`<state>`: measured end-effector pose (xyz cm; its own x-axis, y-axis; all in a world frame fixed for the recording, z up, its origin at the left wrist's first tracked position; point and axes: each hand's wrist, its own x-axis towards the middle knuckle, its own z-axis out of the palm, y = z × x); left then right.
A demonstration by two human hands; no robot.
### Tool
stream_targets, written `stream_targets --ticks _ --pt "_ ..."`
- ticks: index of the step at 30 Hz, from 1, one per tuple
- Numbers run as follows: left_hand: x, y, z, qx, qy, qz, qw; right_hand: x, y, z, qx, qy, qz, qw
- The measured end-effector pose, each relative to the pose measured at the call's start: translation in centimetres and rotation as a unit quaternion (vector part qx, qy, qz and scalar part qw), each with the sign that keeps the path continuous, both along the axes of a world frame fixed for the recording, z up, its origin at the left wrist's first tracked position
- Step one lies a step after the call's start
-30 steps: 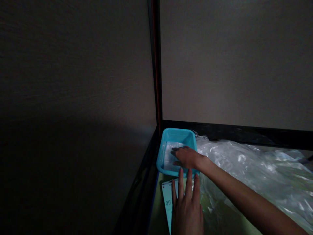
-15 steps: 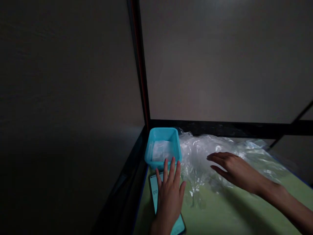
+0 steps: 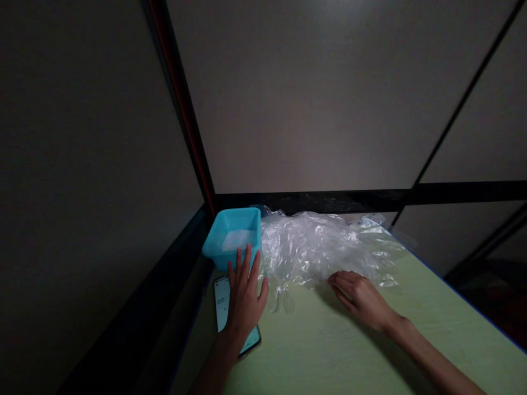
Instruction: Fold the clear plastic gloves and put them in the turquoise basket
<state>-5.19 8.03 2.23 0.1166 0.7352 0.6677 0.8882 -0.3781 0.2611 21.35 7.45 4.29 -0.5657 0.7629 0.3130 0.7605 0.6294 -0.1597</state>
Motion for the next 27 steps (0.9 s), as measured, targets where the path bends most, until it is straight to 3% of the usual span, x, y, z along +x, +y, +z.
stream_targets --ticks 2,5,8,11,14,16,23,27 --pt "1.7 -1.2 -0.2 0.010 -0.038 -0.070 0.997 -0.1 0.4 -1.0 0.012 0.002 -0.001 1.000" --pt "4.7 -3.5 -0.3 -0.053 -0.068 -0.210 0.974 -0.1 0.9 -1.9 0.027 0.003 -0.001 1.000" --pt "7.1 -5.8 -0.3 -0.177 -0.125 -0.300 0.929 0.1 0.9 -2.3 0.046 0.010 -0.010 0.999" --pt "8.5 -6.9 -0.5 -0.283 -0.192 -0.361 0.868 0.5 0.9 -2.5 0.076 0.026 -0.069 0.994" --pt "9.0 -6.7 -1.1 -0.351 -0.273 -0.376 0.813 0.9 1.2 -3.0 0.089 0.018 -0.153 0.984" --pt "9.0 -6.3 -1.5 -0.373 -0.318 -0.363 0.793 1.1 1.6 -3.3 0.071 0.005 -0.177 0.982" --pt "8.9 -5.5 -2.0 -0.395 -0.356 -0.362 0.766 1.3 1.6 -3.1 0.052 0.015 -0.169 0.984" --pt "9.1 -5.3 -1.9 -0.412 -0.416 -0.343 0.735 1.1 1.1 -2.7 0.063 0.122 -0.141 0.980"
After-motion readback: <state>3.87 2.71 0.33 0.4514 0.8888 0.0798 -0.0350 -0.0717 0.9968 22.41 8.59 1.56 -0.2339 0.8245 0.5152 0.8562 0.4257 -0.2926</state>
